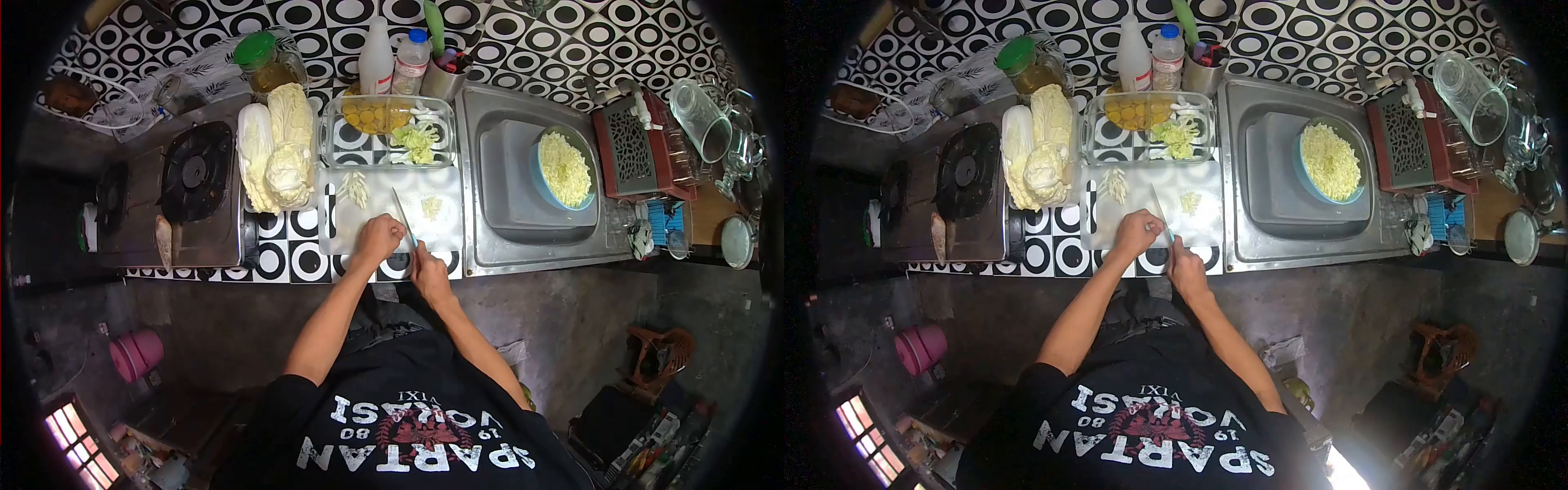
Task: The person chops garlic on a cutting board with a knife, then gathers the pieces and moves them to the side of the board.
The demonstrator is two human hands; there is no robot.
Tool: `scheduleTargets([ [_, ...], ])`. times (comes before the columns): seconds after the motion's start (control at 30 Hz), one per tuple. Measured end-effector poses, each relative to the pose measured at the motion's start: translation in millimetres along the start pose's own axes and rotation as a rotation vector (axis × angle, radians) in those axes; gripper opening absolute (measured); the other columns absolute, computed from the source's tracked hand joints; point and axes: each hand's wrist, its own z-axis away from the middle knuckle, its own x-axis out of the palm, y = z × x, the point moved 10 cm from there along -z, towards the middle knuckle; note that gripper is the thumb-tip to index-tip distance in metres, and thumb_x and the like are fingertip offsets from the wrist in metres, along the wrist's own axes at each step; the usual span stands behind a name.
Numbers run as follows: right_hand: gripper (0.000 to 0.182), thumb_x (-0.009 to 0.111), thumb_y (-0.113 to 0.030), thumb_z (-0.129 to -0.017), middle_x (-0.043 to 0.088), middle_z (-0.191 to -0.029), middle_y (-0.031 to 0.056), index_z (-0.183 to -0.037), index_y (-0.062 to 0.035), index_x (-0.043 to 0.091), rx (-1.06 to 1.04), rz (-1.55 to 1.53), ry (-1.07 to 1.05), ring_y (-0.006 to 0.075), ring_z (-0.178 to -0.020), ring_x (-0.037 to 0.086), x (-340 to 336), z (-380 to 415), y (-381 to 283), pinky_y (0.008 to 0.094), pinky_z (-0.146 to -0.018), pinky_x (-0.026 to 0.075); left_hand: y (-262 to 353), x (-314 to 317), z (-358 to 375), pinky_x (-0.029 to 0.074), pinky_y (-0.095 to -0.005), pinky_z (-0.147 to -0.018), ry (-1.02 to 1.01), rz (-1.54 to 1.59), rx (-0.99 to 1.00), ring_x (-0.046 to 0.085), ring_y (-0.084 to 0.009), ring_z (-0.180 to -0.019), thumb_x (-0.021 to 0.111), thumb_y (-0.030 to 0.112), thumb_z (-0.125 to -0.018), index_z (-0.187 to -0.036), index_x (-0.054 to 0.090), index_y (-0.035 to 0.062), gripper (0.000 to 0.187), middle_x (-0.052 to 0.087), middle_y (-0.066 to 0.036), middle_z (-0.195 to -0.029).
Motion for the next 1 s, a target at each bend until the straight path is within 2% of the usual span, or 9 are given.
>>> scheduleTargets([
  [0.1,0.026,0.05,-0.01,-0.087,0.058,-0.064,0.0262,-0.109,0.0048,0.051,-0.011,0.034,0.024,0.0424,-0.063,0.06,-1,-11,-2,0.0492,-0.056,0.048,2,0,1,0.049,-0.0369,-0.07,-0.002,-0.004,-0.004,0.063,-0.029,-0.077,0.063,0.013,-0.073,-0.075,0.07,0.0084,0.009,0.065,-0.01,-0.08],
  [0.17,0.016,0.051,-0.006,-0.086,0.056,-0.061,0.0259,-0.099,0.0034,0.053,-0.03,0.036,0.052,0.042,-0.06,0.058,-3,-18,-4,0.0481,-0.053,0.044,3,0,3,0.049,-0.0371,-0.07,0.0,-0.01,0.026,0.063,-0.0293,-0.077,0.064,0.013,-0.072,-0.076,0.071,0.0085,0.009,0.065,-0.01,-0.081],
  [0.33,0.016,0.052,-0.006,-0.086,0.054,-0.058,0.0258,-0.099,0.0034,0.053,-0.021,0.028,0.009,0.0425,-0.057,0.058,-13,-16,-12,0.048,-0.051,0.044,0,0,5,0.049,-0.0369,-0.071,0.022,0.01,0.054,0.062,-0.0297,-0.077,0.064,0.013,-0.072,-0.077,0.07,0.008,0.009,0.064,-0.01,-0.082],
  [0.4,0.016,0.052,-0.006,-0.086,0.054,-0.058,0.0258,-0.099,0.0035,0.053,-0.01,0.026,-0.01,0.0427,-0.057,0.058,-13,-8,-12,0.048,-0.051,0.043,3,-6,5,0.048,-0.0363,-0.065,0.115,0.031,0.108,0.061,-0.0288,-0.07,0.066,0.012,-0.07,-0.075,0.07,0.0082,0.007,0.062,-0.011,-0.076],
  [0.5,0.022,0.05,-0.009,-0.087,0.057,-0.062,0.0267,-0.103,0.0044,0.051,0.021,0.02,-0.048,0.0421,-0.06,0.06,1,-2,-4,0.0495,-0.056,0.047,1,-4,5,0.048,-0.0365,-0.065,0.089,0.028,0.083,0.061,-0.0285,-0.07,0.066,0.012,-0.07,-0.073,0.069,0.0071,0.007,0.061,-0.01,-0.076],
  [0.63,0.021,0.051,-0.007,-0.086,0.056,-0.061,0.0263,-0.103,0.0041,0.052,-0.039,0.008,0.058,0.042,-0.06,0.059,3,-7,-1,0.0483,-0.054,0.045,3,-3,3,0.048,-0.0368,-0.065,0.077,0.024,0.084,0.061,-0.0285,-0.07,0.066,0.012,-0.07,-0.074,0.069,0.0066,0.007,0.061,-0.011,-0.075],
  [0.7,0.019,0.051,-0.006,-0.086,0.054,-0.059,0.0262,-0.102,0.0038,0.052,-0.065,0.012,0.094,0.042,-0.058,0.058,-1,-13,-5,0.0475,-0.052,0.044,0,0,2,0.049,-0.0371,-0.069,0.045,0.012,0.055,0.062,-0.0293,-0.075,0.064,0.014,-0.071,-0.073,0.068,0.0061,0.009,0.063,-0.01,-0.08],
  [0.87,0.021,0.051,-0.007,-0.087,0.055,-0.06,0.0261,-0.104,0.0054,0.053,-0.013,0.029,-0.018,0.0418,-0.059,0.059,-4,-16,-9,0.0476,-0.053,0.044,1,-3,3,0.049,-0.0369,-0.067,0.06,0.01,0.057,0.063,-0.0289,-0.073,0.064,0.013,-0.071,-0.072,0.068,0.0053,0.009,0.063,-0.01,-0.078],
  [1.0,0.02,0.052,-0.007,-0.087,0.056,-0.062,0.0265,-0.102,0.0056,0.053,0.009,0.037,-0.025,0.0417,-0.061,0.059,1,-3,-9,0.0475,-0.053,0.044,-1,-2,3,0.048,-0.0365,-0.067,0.049,0.059,0.035,0.061,-0.0294,-0.073,0.067,0.012,-0.07,-0.074,0.069,0.0057,0.008,0.062,-0.011,-0.078],
])
